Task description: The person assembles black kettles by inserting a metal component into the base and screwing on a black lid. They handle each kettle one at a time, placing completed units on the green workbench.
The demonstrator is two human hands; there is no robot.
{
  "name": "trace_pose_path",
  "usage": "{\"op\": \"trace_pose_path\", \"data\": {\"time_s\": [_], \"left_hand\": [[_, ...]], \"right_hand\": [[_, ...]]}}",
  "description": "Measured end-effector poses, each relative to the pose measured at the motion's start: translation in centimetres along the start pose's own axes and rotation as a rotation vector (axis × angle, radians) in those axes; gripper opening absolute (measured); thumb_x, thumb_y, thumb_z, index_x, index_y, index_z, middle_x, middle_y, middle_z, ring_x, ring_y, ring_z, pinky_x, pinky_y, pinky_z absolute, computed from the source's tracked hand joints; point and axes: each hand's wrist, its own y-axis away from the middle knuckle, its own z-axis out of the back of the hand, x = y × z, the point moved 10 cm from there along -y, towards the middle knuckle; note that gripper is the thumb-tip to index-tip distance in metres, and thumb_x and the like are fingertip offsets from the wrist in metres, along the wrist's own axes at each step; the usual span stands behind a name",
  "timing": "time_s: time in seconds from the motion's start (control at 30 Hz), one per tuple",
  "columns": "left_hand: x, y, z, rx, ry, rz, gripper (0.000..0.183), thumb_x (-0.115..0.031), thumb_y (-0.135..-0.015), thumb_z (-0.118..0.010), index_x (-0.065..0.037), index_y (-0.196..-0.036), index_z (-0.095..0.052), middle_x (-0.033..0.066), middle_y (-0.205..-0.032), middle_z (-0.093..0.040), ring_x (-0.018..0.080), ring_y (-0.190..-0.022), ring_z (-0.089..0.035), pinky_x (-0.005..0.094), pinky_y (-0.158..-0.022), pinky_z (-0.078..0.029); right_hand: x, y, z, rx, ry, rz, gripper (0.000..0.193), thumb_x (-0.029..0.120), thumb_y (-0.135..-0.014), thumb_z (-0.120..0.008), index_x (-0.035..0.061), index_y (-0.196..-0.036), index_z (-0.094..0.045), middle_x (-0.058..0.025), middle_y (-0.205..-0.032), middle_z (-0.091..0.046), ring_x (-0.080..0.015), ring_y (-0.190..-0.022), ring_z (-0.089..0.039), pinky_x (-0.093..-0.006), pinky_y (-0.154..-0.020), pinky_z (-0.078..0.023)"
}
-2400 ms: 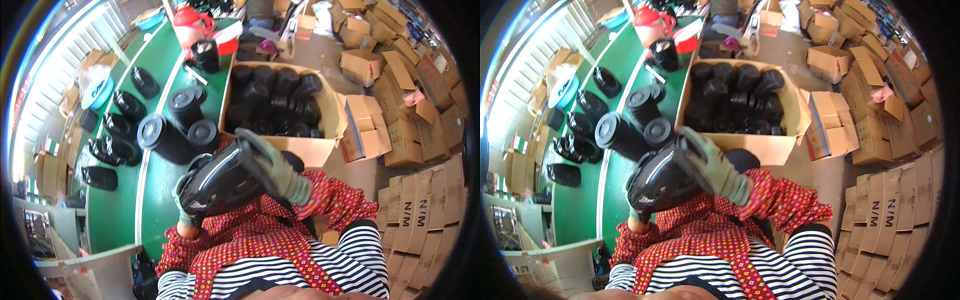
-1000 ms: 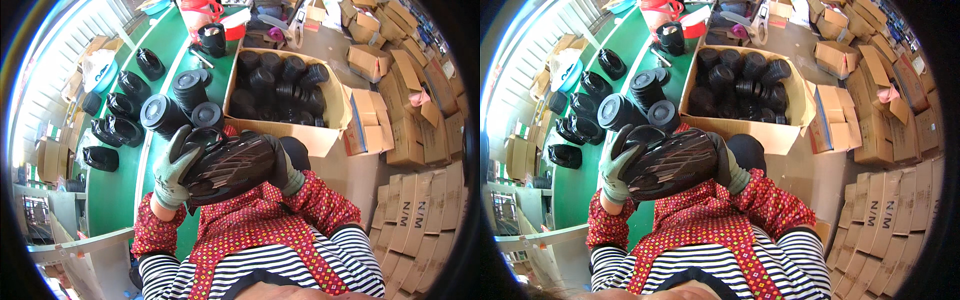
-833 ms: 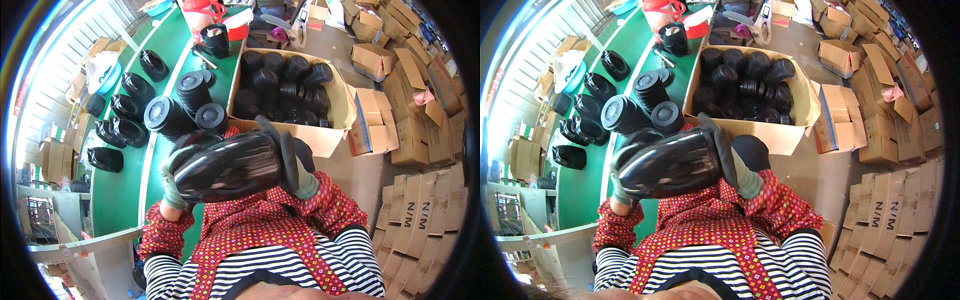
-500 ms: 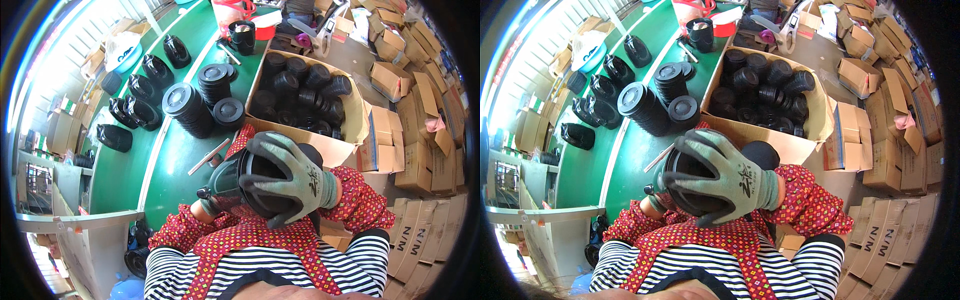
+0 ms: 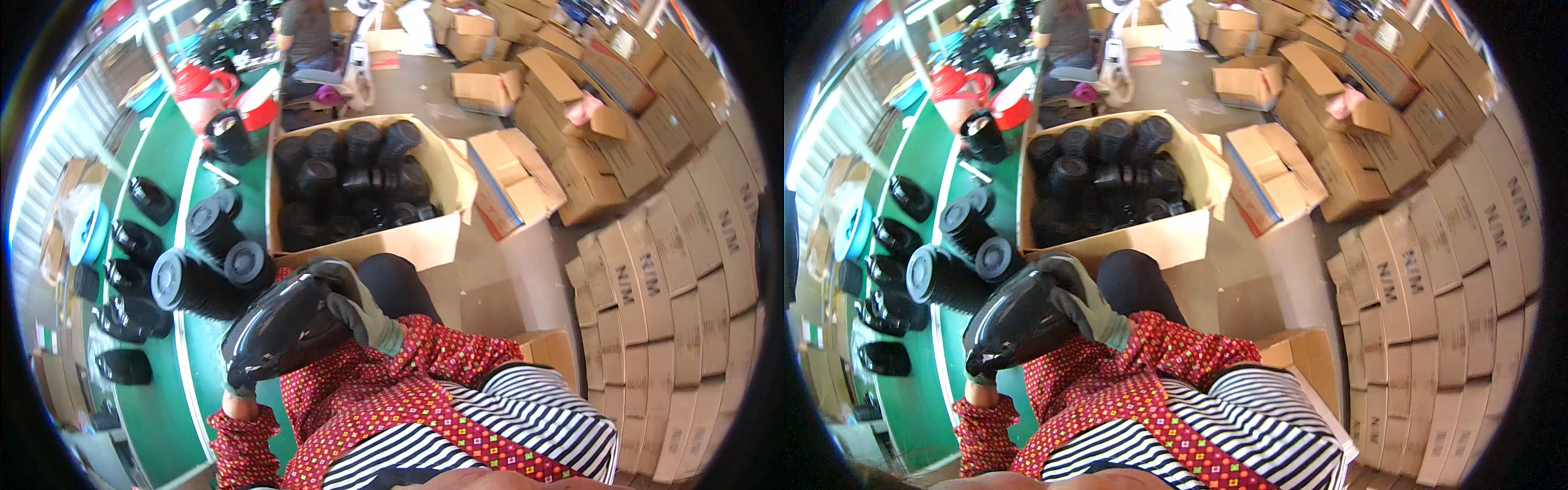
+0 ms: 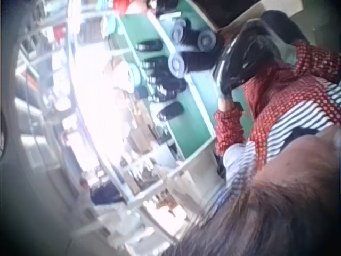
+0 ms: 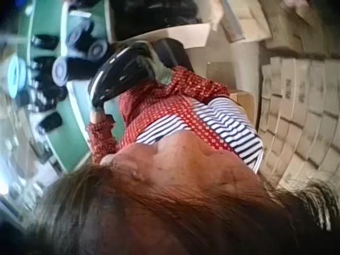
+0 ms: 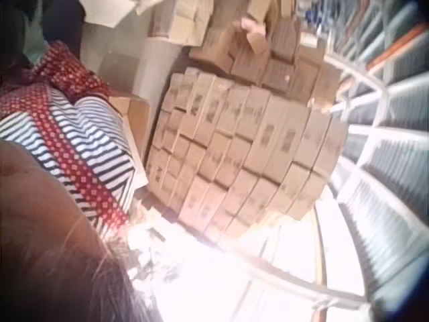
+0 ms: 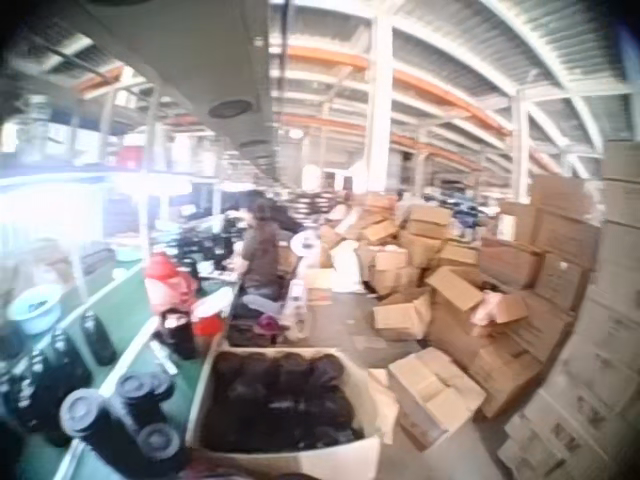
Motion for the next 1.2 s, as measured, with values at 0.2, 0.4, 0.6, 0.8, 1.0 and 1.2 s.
{"op": "trace_pose_path", "data": {"time_s": [0.2,0.4,0.6,0.8,1.0,1.2], "left_hand": [[5.8,-0.7,-2.8,0.241,0.188,0.471,0.047,-0.022,-0.079,-0.084,-0.001,-0.120,-0.073,0.0212,-0.120,-0.070,0.0382,-0.112,-0.069,0.0454,-0.096,-0.056],[3.8,-1.0,-6.9,0.665,-0.117,0.471,0.069,-0.011,-0.086,-0.080,-0.008,-0.150,-0.055,0.0228,-0.138,-0.062,0.0407,-0.121,-0.067,0.0459,-0.101,-0.057],[2.5,0.7,-1.8,0.365,0.589,0.252,0.087,-0.008,-0.079,-0.090,-0.005,-0.156,-0.050,0.0236,-0.160,-0.049,0.0368,-0.152,-0.047,0.0473,-0.121,-0.043],[-1.2,2.7,-5.2,0.432,0.275,0.151,0.094,-0.032,-0.060,-0.103,-0.013,-0.143,-0.063,0.0359,-0.169,-0.025,0.0595,-0.154,-0.031,0.0575,-0.124,-0.035],[-1.4,3.1,-6.9,0.369,0.287,0.142,0.065,-0.030,-0.064,-0.099,-0.012,-0.121,-0.076,0.0318,-0.160,-0.039,0.0545,-0.148,-0.041,0.0594,-0.124,-0.035],[-1.6,2.5,-5.9,0.269,0.363,0.121,0.060,-0.023,-0.062,-0.099,-0.010,-0.116,-0.077,0.0275,-0.153,-0.051,0.0491,-0.140,-0.053,0.0543,-0.119,-0.044]], "right_hand": [[-1.6,0.6,-0.4,-0.005,0.280,-0.080,0.050,0.005,-0.095,-0.070,0.0043,-0.143,-0.058,-0.0201,-0.153,-0.052,-0.0320,-0.150,-0.046,-0.0429,-0.124,-0.036],[2.4,-1.8,-11.1,0.705,0.664,0.228,0.090,0.022,-0.073,-0.093,0.0142,-0.155,-0.056,-0.0249,-0.159,-0.046,-0.0471,-0.145,-0.047,-0.0551,-0.120,-0.039],[2.3,-1.9,-8.9,0.803,0.813,0.106,0.087,0.021,-0.067,-0.097,0.0180,-0.147,-0.064,-0.0235,-0.156,-0.049,-0.0453,-0.137,-0.054,-0.0531,-0.115,-0.044],[3.1,-1.5,-9.3,0.966,1.000,0.107,0.070,0.023,-0.069,-0.091,0.0197,-0.135,-0.070,-0.0272,-0.160,-0.044,-0.0470,-0.137,-0.052,-0.0552,-0.114,-0.045],[3.3,-1.1,-9.5,0.996,1.048,0.146,0.071,0.018,-0.065,-0.091,0.0168,-0.132,-0.069,-0.0283,-0.157,-0.048,-0.0493,-0.136,-0.055,-0.0553,-0.112,-0.047],[3.0,-1.5,-8.6,0.915,0.938,0.055,0.081,0.021,-0.067,-0.091,0.0133,-0.143,-0.063,-0.0273,-0.165,-0.039,-0.0468,-0.144,-0.050,-0.0524,-0.115,-0.045]]}}
